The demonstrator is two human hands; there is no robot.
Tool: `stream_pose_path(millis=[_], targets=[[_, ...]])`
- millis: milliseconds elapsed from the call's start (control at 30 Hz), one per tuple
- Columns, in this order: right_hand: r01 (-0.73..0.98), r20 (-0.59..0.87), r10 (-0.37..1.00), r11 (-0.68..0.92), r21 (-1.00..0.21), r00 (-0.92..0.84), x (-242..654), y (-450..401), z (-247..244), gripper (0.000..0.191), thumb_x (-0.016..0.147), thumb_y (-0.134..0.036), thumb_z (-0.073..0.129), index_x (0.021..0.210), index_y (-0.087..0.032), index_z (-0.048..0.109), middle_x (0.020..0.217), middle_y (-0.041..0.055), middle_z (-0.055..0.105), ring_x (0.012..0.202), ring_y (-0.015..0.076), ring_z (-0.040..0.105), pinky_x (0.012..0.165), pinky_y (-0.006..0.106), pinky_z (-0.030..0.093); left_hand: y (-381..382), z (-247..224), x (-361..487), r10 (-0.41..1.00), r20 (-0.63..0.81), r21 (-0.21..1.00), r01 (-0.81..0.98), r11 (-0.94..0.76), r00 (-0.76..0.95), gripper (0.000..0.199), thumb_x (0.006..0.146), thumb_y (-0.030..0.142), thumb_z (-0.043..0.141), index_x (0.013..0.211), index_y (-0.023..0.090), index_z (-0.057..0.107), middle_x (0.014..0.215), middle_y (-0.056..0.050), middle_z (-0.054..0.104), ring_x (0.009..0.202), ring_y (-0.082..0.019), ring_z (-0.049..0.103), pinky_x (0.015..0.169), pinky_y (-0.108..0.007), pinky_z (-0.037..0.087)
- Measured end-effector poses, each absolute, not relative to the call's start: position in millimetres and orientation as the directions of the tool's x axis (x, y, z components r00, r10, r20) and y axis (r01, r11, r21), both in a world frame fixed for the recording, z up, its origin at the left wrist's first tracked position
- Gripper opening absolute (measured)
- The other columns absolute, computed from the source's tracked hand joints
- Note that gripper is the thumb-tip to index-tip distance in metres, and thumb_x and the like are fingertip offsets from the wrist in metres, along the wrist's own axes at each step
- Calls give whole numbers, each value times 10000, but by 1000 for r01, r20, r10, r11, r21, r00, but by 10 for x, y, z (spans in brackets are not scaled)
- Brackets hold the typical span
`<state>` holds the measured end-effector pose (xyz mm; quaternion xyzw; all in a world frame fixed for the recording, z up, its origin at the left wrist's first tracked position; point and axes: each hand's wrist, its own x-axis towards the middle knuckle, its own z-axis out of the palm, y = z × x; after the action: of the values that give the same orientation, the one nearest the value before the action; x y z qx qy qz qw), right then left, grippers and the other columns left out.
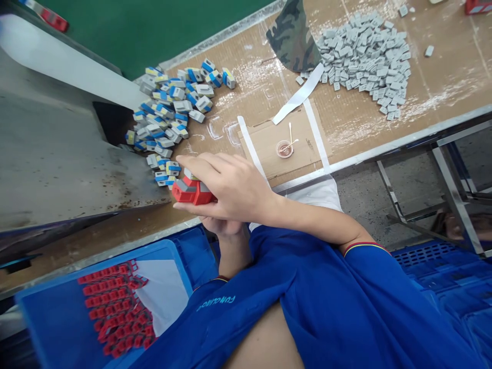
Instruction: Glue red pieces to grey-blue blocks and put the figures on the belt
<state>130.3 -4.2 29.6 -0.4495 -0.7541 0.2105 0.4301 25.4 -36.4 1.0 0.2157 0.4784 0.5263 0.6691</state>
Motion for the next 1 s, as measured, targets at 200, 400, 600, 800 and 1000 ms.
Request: stream_pose_path(millis=[200, 400, 600, 800, 1000], targets=[[517, 476, 858, 502, -693, -195, 1266, -1, 207, 608, 1066, -628, 570, 1404, -127, 645, 1308, 161, 771, 1210, 266, 736, 1003, 390, 580, -315, 50, 275, 944, -323, 820, -516, 247, -63, 525, 968, 714, 609, 1254, 297, 752, 1289, -46, 763, 1528, -242, 557, 1225, -307, 536], [482, 477, 859, 503, -717, -186, 1244, -12, 182, 549, 1077, -578, 571, 1403, -142, 638, 1341, 149, 753, 1228, 246, 731, 1037, 387, 607, -317, 13, 261, 946, -315, 827, -512, 232, -79, 460, 968, 669, 633, 1201, 295, 765, 1272, -38, 767, 1530, -224, 554, 1217, -274, 532], [481, 508, 846, 517, -708, -161, 1236, 22, 124, 595, 1082, -607, 535, 1407, -119, 636, 1315, 159, 764, 1204, 239, 746, 1016, 366, 623, -300, 30, 251, 945, -321, 817, -521, 247, -57, 416, 959, 625, 664, 1182, 290, 770, 1247, -50, 774, 1491, -227, 587, 1169, -266, 565], [469, 465, 867, 490, -735, -178, 1216, 75, 40, 618, 1067, -632, 545, 1422, -131, 616, 1340, 171, 751, 1213, 259, 738, 1023, 399, 615, -246, 73, 275, 925, -376, 805, -515, 294, -60, 440, 980, 604, 646, 1247, 271, 753, 1247, -58, 758, 1462, -234, 612, 1196, -298, 552], [505, 470, 865, 488, -712, -172, 1209, 59, 95, 562, 1055, -666, 551, 1312, -176, 651, 1217, 131, 788, 1105, 254, 752, 946, 377, 579, -260, 14, 255, 956, -283, 810, -552, 198, -73, 416, 914, 632, 727, 1133, 278, 753, 1285, -33, 738, 1552, -243, 523, 1161, -267, 577]])
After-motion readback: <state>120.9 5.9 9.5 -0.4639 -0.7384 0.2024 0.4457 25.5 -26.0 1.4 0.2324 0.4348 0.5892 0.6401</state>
